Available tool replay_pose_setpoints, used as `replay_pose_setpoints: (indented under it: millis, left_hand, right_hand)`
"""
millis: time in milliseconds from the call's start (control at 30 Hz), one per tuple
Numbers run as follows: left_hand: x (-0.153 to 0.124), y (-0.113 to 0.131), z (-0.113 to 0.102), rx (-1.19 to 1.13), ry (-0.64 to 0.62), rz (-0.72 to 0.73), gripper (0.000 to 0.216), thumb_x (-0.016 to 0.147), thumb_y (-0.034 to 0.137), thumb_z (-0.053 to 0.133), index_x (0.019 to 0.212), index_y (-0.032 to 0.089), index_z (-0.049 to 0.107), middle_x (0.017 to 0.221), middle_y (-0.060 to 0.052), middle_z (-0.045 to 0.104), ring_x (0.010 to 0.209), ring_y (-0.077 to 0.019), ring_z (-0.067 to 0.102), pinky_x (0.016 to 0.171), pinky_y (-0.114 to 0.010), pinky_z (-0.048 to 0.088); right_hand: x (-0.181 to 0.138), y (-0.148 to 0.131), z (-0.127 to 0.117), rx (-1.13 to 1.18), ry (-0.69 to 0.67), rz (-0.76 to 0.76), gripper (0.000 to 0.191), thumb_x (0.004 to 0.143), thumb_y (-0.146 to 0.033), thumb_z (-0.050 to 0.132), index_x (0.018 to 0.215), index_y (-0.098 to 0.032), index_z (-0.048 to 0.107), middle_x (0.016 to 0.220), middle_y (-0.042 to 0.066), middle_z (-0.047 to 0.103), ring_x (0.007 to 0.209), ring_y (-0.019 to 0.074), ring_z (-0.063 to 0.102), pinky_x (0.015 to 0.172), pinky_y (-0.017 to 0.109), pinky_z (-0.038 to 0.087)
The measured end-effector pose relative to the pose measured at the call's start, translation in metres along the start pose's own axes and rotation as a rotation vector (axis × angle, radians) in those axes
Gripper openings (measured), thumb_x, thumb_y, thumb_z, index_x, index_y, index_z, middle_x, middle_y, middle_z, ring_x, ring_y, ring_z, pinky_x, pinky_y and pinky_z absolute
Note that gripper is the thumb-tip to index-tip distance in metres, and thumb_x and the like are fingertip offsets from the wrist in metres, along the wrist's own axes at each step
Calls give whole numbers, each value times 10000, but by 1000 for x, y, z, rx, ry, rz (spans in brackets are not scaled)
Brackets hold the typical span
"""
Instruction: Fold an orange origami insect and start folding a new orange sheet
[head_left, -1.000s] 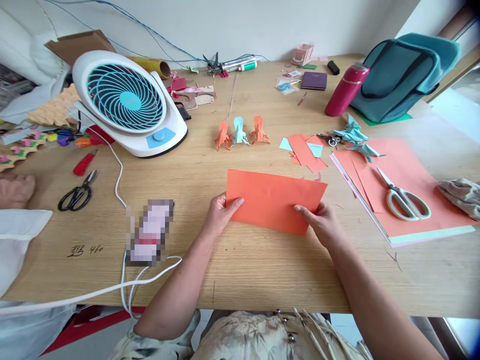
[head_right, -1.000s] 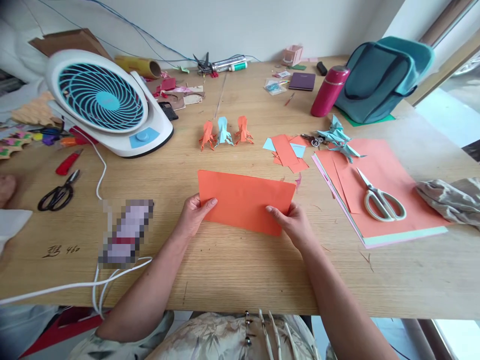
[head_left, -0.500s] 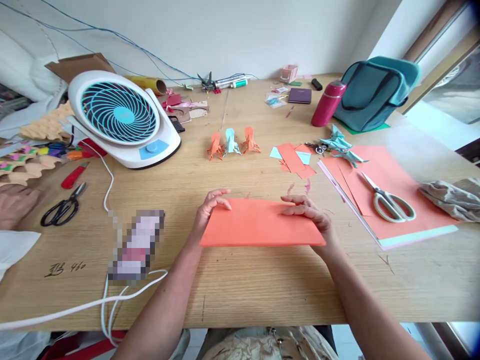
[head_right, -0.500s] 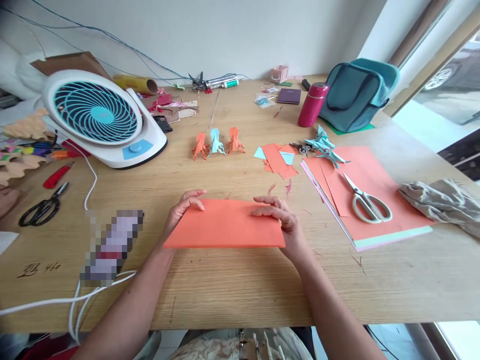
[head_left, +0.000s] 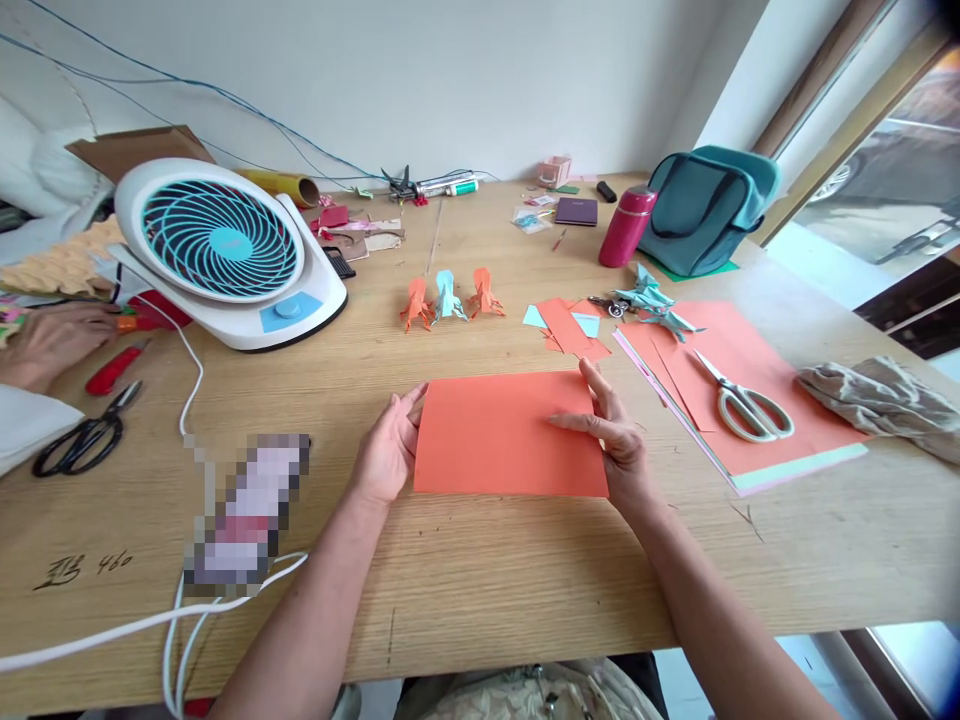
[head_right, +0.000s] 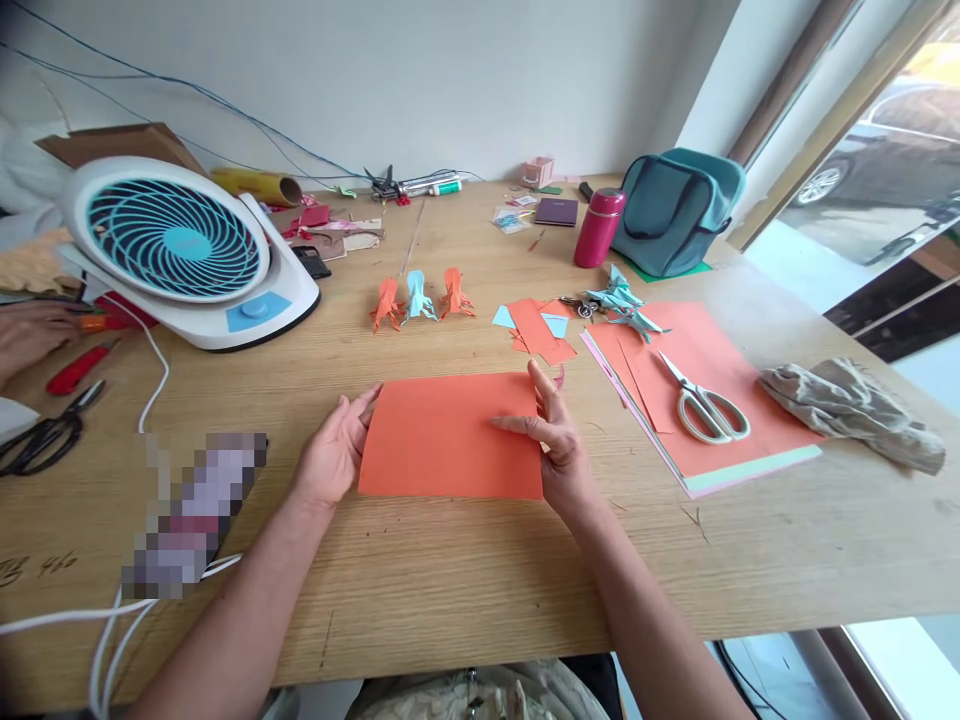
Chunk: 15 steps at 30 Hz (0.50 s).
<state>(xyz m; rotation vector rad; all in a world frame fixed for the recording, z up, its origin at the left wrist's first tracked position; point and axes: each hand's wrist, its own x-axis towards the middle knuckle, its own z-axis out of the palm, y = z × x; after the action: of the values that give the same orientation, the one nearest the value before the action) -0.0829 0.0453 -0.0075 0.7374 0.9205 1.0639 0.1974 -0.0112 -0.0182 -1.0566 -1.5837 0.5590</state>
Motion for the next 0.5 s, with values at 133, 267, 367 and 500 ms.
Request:
replay_pose_setpoints:
  millis: [133, 267, 367, 500]
  left_hand:
    - [-1, -5, 1, 117, -42, 22, 627, 796, 447, 749, 1331, 171, 577, 1224, -128, 713, 1135, -311, 670, 907, -387, 555]
    - [-3, -8, 4, 204, -25, 46, 570, 752, 352, 803, 1264, 187, 618, 1230, -125, 711, 1155, -320, 662, 923, -398, 554]
    - [-4, -8, 3, 225, -51, 50, 553, 764, 363, 791, 1253, 179, 608, 1223, -124, 712, 1094, -306, 691, 891, -395, 567]
    - [-6, -7, 0, 287, -179, 0, 550, 816, 366, 747, 1301, 173, 573, 1204, -120, 718, 1000, -277, 721, 831, -375, 578]
  right_hand:
    - [-1, -1, 1, -44, -73, 0, 248, 930, -296, 639, 1132, -386, 752, 1647, -100, 241, 1521, 297, 218, 1235, 509, 227]
    - [-1, 1, 3, 127, -14, 194, 422, 957, -406, 583, 1376, -358, 577, 1593, 37, 389, 1435, 280, 407, 1137, 476, 397]
    - [2, 3, 1, 411, 81, 488, 488, 974, -503, 509, 1429, -325, 491, 1351, 93, 637, 1091, 229, 677, 877, 387, 562]
    - [6, 4, -4, 498, 58, 706, 484, 899, -588, 582, 1224, -240, 668, 965, 67, 742, 800, 188, 682, 669, 294, 529]
